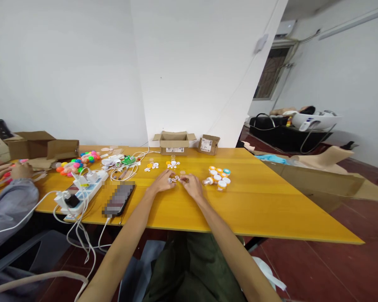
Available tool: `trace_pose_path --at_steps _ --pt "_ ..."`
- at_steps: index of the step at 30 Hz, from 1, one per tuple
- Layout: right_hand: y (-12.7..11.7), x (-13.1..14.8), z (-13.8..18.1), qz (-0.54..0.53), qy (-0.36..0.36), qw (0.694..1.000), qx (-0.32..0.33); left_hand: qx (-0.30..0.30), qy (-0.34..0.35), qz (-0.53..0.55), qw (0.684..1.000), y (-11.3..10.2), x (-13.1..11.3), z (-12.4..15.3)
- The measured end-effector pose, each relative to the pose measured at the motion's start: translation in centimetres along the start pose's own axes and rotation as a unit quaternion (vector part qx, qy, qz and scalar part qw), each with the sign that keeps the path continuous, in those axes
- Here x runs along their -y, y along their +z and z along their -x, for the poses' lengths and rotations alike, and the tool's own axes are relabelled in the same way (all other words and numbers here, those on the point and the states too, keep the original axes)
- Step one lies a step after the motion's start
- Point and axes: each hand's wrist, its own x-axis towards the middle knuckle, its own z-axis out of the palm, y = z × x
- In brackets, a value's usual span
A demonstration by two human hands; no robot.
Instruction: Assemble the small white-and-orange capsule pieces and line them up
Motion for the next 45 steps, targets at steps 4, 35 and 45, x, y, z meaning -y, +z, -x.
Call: trace_pose_path --at_steps 4,35,45 --pt "0.0 -0.2 -0.1 0.004 -0.007 1.000 -0.004 0.015 -0.025 -0.022 0.999 -0.8 0.0 0.3" --pt "-0.7 2.3 0.2 -0.259 0.075 0.956 0.118 -0.040 0.033 0.114 0.992 -0.5 -2.1 0.1" --pt "-1.0 1.9 0.1 -0.469 0.182 0.848 0.163 -0.069 0.087 0.159 0.981 -0.2 -2.2 -0.1"
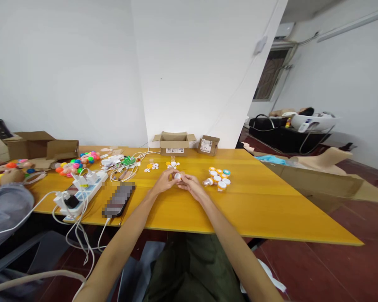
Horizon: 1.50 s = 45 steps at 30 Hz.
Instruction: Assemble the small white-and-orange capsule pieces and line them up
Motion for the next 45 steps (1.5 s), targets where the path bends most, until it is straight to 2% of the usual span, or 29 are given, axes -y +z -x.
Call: trace_pose_path --at_steps 5,12,28,34,45 --pt "-0.5 -0.3 -0.3 -0.050 0.021 0.998 0.009 -0.001 0.000 -0.008 1.000 0.2 0.2 0.0" --pt "-0.9 -0.4 -0.4 -0.062 0.035 0.997 0.010 -0.006 -0.004 -0.023 1.000 0.3 0.1 0.1" --pt "-0.9 -0.8 -0.8 -0.088 0.014 0.996 0.003 -0.016 0.000 -0.051 0.999 0.8 0.3 0.3" --pt "-1.1 -1.0 -1.0 -0.088 0.002 0.996 0.007 0.000 0.014 -0.043 0.999 0.8 0.3 0.2" --pt "-1.1 -0.8 -0.9 -0.088 0.017 0.996 0.001 -0.002 0.010 -0.036 0.999 0.7 0.1 0.1"
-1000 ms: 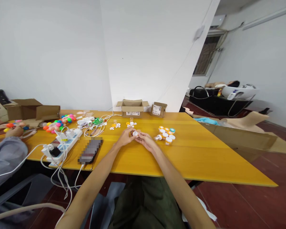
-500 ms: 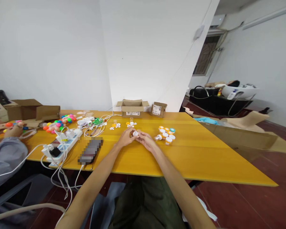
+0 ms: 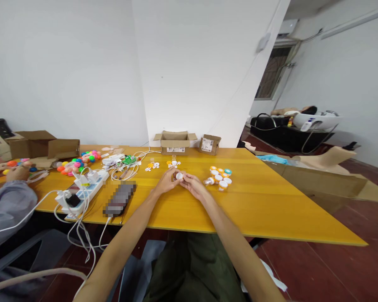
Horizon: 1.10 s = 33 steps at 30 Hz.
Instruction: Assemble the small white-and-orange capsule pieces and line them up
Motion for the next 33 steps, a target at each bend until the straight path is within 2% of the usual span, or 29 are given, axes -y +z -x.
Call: trace_pose_path --at_steps 22,28,33 --pt "0.2 0.2 0.0 0.016 0.010 1.000 -0.010 -0.017 -0.029 0.007 0.999 -0.2 0.2 -0.2" --pt "0.5 0.3 0.2 0.015 0.013 1.000 -0.002 -0.062 -0.046 0.017 0.997 -0.5 0.5 -0.3" --pt "0.5 0.1 0.3 0.020 0.004 1.000 0.014 -0.116 -0.086 0.020 0.989 -1.1 1.4 -0.4"
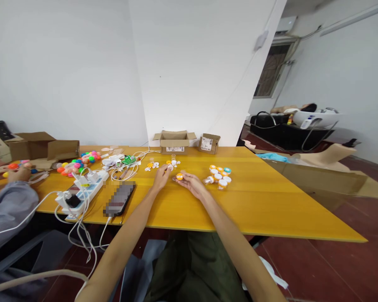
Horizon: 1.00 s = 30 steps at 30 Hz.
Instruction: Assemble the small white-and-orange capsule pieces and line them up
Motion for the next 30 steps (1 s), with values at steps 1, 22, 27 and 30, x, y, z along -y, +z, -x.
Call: trace_pose_path --at_steps 1,22,27,30 --pt "0.0 0.0 0.0 -0.001 -0.002 1.000 -0.002 -0.008 -0.011 0.000 1.000 -0.1 0.2 -0.1" --pt "0.4 -0.2 0.3 0.053 0.004 0.999 -0.008 0.026 -0.037 -0.041 0.998 0.1 2.2 -0.1" --pt "0.8 -0.2 0.4 0.072 0.002 0.997 -0.013 0.043 -0.030 -0.061 0.997 0.2 2.2 -0.1" --pt "1.0 -0.1 0.6 0.099 -0.002 0.995 -0.006 0.055 -0.023 -0.075 0.995 0.2 2.2 -0.1"
